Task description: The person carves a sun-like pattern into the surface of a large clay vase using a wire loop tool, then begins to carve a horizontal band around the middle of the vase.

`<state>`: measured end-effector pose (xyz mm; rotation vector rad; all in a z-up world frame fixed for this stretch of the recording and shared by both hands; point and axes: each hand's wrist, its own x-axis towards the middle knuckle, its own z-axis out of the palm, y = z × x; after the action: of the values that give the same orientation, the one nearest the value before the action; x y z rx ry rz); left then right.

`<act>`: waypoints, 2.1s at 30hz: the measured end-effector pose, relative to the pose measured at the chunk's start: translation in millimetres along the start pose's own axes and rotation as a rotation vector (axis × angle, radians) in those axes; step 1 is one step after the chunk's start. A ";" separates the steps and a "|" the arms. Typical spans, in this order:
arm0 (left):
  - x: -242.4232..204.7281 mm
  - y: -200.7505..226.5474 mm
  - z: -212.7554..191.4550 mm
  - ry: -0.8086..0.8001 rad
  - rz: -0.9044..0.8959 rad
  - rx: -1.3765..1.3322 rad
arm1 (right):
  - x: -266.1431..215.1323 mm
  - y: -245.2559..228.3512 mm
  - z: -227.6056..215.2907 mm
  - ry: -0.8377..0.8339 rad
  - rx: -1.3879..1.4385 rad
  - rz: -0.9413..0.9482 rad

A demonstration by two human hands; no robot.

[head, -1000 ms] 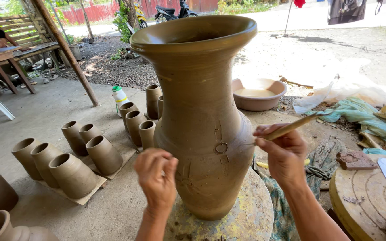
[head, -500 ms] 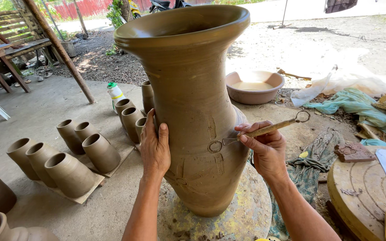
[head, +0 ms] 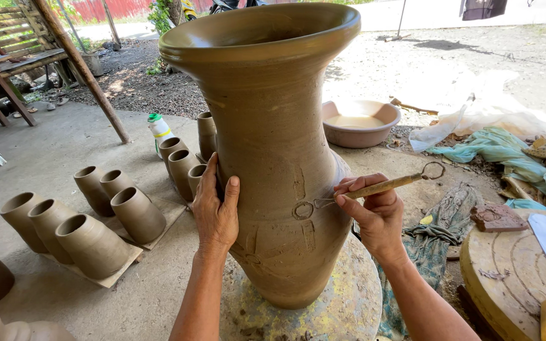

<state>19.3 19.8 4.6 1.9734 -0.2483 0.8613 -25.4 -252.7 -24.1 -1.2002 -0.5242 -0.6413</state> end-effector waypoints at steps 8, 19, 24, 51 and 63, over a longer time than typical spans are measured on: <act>-2.2 2.7 -2.6 0.030 0.119 -0.007 | -2.6 0.6 -0.2 0.052 -0.054 -0.003; -3.9 3.1 -1.5 -0.008 -0.002 -0.128 | 1.0 3.0 -7.8 0.065 -0.065 0.006; -3.1 -2.9 -0.1 -0.011 0.003 -0.099 | 5.5 4.5 -12.8 0.085 -0.017 0.075; -6.7 3.2 -2.2 -0.007 -0.033 -0.115 | -2.5 -1.1 -94.1 0.252 -0.228 -0.133; -57.8 32.0 1.1 0.276 0.485 0.082 | -81.5 -24.9 -0.6 -0.202 -0.339 -0.319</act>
<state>-38.2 -8.1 -12.2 1.8672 -0.5501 1.4600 -101.0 -244.7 -62.7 -1.5260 -0.8097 -0.9119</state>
